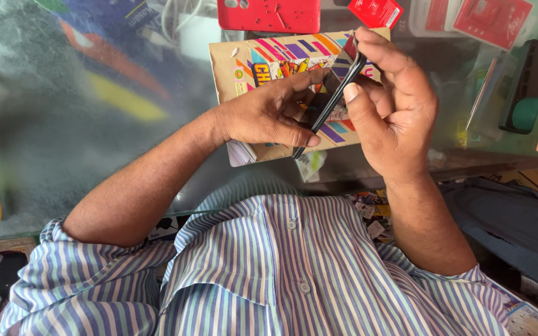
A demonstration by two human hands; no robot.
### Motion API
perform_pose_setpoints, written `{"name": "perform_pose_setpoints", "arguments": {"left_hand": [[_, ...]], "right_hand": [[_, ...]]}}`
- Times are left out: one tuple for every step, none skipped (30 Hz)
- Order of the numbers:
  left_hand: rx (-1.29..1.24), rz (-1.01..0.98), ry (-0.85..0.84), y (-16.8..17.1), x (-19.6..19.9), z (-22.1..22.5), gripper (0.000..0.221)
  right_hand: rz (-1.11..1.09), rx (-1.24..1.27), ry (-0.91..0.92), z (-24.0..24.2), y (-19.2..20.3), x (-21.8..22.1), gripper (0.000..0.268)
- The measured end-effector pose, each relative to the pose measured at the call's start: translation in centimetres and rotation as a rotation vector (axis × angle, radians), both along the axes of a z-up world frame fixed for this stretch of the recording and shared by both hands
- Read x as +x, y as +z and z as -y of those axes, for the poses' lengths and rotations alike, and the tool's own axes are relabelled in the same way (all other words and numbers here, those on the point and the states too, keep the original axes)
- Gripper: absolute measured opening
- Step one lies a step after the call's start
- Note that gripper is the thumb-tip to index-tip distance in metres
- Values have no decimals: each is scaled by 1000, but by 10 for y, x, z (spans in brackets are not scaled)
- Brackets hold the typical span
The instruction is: The person uses a thin metal tool to pry and open a mobile phone, removes the battery, and uses a screwdriver to loosen internal components.
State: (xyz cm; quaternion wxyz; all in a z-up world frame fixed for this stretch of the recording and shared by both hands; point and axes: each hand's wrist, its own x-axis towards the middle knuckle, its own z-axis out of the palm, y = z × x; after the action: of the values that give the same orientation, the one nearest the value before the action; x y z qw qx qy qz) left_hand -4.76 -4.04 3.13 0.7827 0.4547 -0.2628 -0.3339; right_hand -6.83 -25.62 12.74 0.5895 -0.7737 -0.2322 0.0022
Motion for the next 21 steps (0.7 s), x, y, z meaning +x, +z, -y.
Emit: {"name": "perform_pose_setpoints", "arguments": {"left_hand": [[-2, -2, 7, 0, 0, 1, 104], [-3, -4, 13, -1, -1, 1, 105], [-5, -7, 19, -2, -1, 2, 106], [-2, 3, 22, -3, -1, 2, 107], [1, 12, 26, -5, -1, 3, 108], [3, 21, 30, -6, -2, 3, 108], [7, 43, 45, -7, -3, 4, 110], [12, 66, 62, -7, -5, 6, 111], [16, 89, 78, -7, -6, 7, 112], [18, 102, 87, -7, -8, 7, 113], [21, 115, 95, -6, -9, 7, 114], [23, 130, 104, -5, -9, 6, 114], [48, 141, 114, -3, -10, 6, 115], [72, 153, 124, -1, -11, 5, 115], [96, 166, 134, 1, -11, 5, 116], [108, 157, 140, 3, -11, 5, 116], [120, 149, 145, 3, -12, 6, 117], [132, 140, 148, 3, -12, 6, 117], [144, 139, 152, 3, -13, 7, 118], [156, 140, 159, 2, -13, 8, 118], [168, 140, 166, 2, -13, 9, 118]], "right_hand": [[4, 5, -3, 1, 0, 0, 33], [13, -11, -15, 2, 0, 0, 31], [10, -2, -19, 3, 0, 0, 30], [6, 8, -22, 3, 0, -1, 28], [-11, 42, -16, 2, -1, -1, 28], [-15, 50, -14, 3, -1, -2, 27], [-19, 58, -13, 3, -1, -2, 26], [-9, 40, -13, 4, 0, -3, 26], [-8, 31, -18, 4, 0, -3, 25], [-9, 22, -24, 5, 0, -4, 25], [-19, 21, -36, 5, 0, -4, 25], [-23, 20, -42, 5, 0, -4, 24], [-27, 18, -48, 5, 1, -4, 24], [-24, 14, -49, 5, 1, -5, 24], [-23, 14, -46, 4, 2, -4, 23], [-25, 13, -45, 4, 4, -5, 23], [-27, 16, -40, 3, 5, -5, 22], [-36, 10, -55, 2, 6, -6, 23], [-44, 5, -70, 0, 8, -6, 23], [-57, -10, -99, 0, 10, -4, 24], [-71, -24, -128, -1, 11, -1, 25]]}}
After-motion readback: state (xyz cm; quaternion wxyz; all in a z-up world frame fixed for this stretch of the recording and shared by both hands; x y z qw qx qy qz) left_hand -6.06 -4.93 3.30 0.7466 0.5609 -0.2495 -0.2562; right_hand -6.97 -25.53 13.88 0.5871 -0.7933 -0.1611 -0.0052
